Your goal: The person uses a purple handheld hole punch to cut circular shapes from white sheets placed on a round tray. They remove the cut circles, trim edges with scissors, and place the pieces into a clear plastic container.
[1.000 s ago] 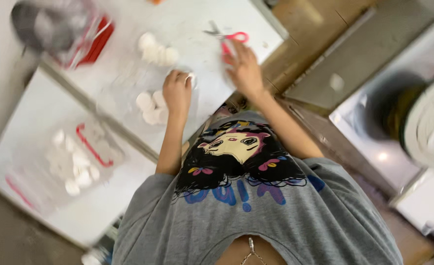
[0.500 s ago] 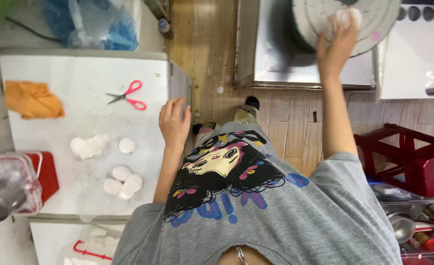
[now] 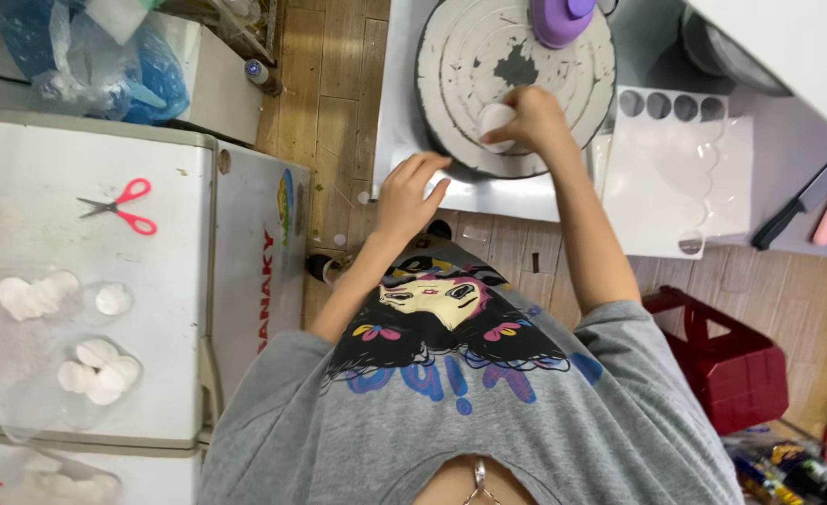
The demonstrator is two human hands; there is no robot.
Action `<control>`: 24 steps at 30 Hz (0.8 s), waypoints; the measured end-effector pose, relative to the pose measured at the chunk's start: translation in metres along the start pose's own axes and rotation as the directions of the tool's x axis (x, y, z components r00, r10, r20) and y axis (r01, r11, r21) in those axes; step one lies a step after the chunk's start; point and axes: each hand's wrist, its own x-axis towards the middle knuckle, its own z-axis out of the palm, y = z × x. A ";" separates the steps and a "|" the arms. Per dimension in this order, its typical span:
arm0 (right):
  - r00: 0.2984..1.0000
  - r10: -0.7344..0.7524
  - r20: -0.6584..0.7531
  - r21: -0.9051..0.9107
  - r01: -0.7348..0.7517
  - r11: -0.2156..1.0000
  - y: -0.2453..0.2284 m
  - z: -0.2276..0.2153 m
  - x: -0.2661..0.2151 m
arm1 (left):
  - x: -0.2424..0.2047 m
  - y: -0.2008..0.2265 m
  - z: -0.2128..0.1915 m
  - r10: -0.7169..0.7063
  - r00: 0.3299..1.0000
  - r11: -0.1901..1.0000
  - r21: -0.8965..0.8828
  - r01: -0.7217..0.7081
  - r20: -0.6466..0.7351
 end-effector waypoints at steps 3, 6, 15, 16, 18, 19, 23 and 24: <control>0.975 -0.199 -0.095 -0.008 0.199 0.980 -0.017 -0.006 -0.006 | 0.035 0.014 0.025 -0.066 0.997 0.996 -0.067 0.064 -0.031; 0.989 -0.119 -0.089 0.178 0.134 0.975 -0.019 -0.018 -0.019 | 0.066 0.015 0.036 -0.187 0.982 0.962 -0.209 0.177 -0.032; 0.994 0.039 0.098 0.991 -0.101 0.089 -0.032 -0.027 -0.046 | 0.125 0.017 0.044 -0.179 0.961 0.749 -0.603 0.273 0.212; 0.997 0.033 0.067 0.994 -0.070 0.089 -0.036 -0.029 -0.047 | 0.131 0.018 0.040 -0.185 0.963 0.779 -0.568 0.264 0.193; 0.999 0.032 0.006 0.996 -0.009 0.091 -0.045 -0.034 -0.052 | 0.137 0.021 0.030 -0.136 0.972 0.776 -0.590 0.223 0.189; 0.998 0.038 -0.044 0.991 0.039 0.126 -0.050 -0.038 -0.054 | 0.142 0.024 0.026 -0.106 0.977 0.772 -0.603 0.199 0.186; 0.961 0.073 -0.267 0.956 0.254 0.148 -0.074 -0.048 -0.066 | 0.152 0.041 0.003 -0.027 0.973 0.692 -0.698 0.185 0.230; 0.940 0.084 -0.331 0.939 0.320 0.126 -0.080 -0.050 -0.069 | 0.154 0.046 -0.004 0.009 0.973 0.656 -0.735 0.169 0.232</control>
